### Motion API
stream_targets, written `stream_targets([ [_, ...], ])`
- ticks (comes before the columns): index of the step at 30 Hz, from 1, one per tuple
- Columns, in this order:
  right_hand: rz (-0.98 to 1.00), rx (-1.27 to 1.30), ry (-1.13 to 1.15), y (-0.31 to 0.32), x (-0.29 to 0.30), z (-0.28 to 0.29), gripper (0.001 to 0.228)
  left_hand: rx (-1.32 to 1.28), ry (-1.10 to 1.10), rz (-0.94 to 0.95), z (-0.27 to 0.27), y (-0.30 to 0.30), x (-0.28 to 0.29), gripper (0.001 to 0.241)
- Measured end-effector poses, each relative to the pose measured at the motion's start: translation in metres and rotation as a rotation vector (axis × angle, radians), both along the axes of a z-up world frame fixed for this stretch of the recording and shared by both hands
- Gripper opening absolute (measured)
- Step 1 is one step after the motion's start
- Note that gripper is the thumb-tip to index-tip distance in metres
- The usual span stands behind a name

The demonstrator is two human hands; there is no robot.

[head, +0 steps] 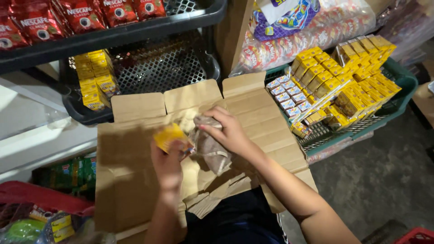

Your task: Cleaning dust off packaged juice boxes with a cloth and organizing them.

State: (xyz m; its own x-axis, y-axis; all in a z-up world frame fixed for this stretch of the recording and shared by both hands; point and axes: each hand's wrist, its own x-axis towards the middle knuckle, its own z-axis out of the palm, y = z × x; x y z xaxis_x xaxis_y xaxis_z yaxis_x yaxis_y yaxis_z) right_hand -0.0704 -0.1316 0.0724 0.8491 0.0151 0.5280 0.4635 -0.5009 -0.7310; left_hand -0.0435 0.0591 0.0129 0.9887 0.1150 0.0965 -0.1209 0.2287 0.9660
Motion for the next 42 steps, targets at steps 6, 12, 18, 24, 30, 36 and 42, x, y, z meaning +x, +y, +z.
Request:
stream_targets([
  [6, 0.09, 0.048, 0.149, 0.012, -0.016, 0.012, 0.043, -0.774, 0.532, -0.056, 0.058, -0.003, 0.001, 0.038],
  [12, 0.023, 0.257, 0.293, 0.008, -0.016, -0.004, 0.044, -0.756, 0.507, -0.368, 0.056, 0.006, 0.004, 0.043],
  [18, 0.023, 0.372, 0.355, 0.015, -0.021, -0.025, 0.048, -0.546, 0.347, -0.566, 0.014, 0.016, 0.008, 0.051],
  [24, -0.039, 0.24, 0.305, 0.006, -0.023, -0.017, 0.036, -0.841, 0.631, -0.242, 0.062, -0.004, 0.0, 0.044],
  [30, -0.218, 0.26, 0.062, 0.005, -0.024, 0.02, 0.026, -0.818, 0.587, -0.415, 0.016, 0.013, 0.017, 0.029],
  [36, 0.031, -0.262, -0.259, 0.035, -0.028, 0.027, 0.048, -0.453, 0.349, -0.498, 0.033, 0.004, 0.006, 0.051],
  [42, -0.024, -0.465, -0.174, 0.017, -0.01, 0.01, 0.026, -0.34, 0.322, -0.505, 0.051, 0.005, -0.014, 0.051],
])
